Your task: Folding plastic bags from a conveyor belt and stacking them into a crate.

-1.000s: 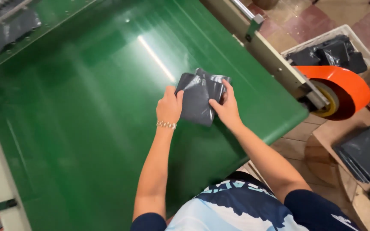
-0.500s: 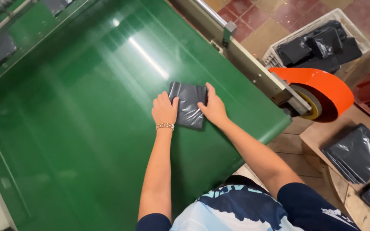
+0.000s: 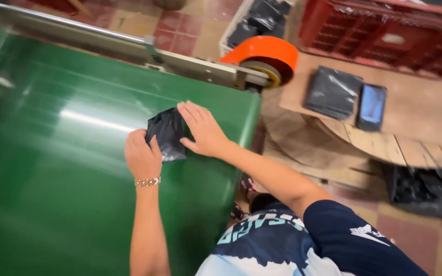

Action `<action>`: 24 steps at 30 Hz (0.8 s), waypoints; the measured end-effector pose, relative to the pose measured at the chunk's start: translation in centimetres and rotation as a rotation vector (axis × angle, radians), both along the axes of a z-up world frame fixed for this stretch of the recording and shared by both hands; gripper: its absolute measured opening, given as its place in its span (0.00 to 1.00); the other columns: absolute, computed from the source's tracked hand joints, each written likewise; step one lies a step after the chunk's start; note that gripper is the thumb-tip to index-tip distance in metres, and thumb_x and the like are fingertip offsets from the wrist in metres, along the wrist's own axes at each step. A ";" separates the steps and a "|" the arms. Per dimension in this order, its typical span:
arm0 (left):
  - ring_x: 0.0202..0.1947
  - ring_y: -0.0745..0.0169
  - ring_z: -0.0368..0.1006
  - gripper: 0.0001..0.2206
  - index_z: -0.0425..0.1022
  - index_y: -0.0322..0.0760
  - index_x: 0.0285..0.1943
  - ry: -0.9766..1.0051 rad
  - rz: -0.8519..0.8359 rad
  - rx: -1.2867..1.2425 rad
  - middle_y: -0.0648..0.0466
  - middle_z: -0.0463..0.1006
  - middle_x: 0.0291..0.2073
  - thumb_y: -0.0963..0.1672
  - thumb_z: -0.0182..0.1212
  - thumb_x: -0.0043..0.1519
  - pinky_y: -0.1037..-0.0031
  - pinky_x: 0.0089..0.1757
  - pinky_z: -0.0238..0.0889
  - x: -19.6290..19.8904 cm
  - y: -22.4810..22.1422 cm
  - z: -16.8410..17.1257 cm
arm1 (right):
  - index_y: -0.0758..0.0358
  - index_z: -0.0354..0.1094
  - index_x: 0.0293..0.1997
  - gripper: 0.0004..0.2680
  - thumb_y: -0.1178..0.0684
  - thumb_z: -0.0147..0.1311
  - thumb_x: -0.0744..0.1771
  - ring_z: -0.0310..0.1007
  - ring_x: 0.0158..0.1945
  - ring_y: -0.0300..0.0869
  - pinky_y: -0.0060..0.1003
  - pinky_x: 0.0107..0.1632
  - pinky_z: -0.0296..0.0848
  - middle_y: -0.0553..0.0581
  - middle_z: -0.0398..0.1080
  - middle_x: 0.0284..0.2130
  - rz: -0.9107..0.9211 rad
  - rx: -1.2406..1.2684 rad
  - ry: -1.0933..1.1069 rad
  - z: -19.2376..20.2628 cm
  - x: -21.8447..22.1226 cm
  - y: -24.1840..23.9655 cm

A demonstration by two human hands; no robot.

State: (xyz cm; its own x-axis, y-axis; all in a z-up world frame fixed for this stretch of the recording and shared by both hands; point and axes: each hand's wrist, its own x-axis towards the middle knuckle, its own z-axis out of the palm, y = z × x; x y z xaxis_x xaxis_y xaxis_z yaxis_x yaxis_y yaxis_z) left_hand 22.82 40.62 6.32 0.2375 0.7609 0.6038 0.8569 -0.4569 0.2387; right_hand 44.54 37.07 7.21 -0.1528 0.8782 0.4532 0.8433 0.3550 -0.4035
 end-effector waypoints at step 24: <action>0.60 0.42 0.68 0.27 0.61 0.32 0.65 -0.364 -0.544 -1.125 0.40 0.72 0.58 0.50 0.62 0.62 0.53 0.56 0.64 36.3 -10.4 0.1 | 0.67 0.64 0.60 0.12 0.57 0.47 0.70 0.71 0.48 0.42 0.45 0.53 0.72 0.64 0.75 0.45 -0.567 -0.255 1.293 -8.2 31.8 -24.1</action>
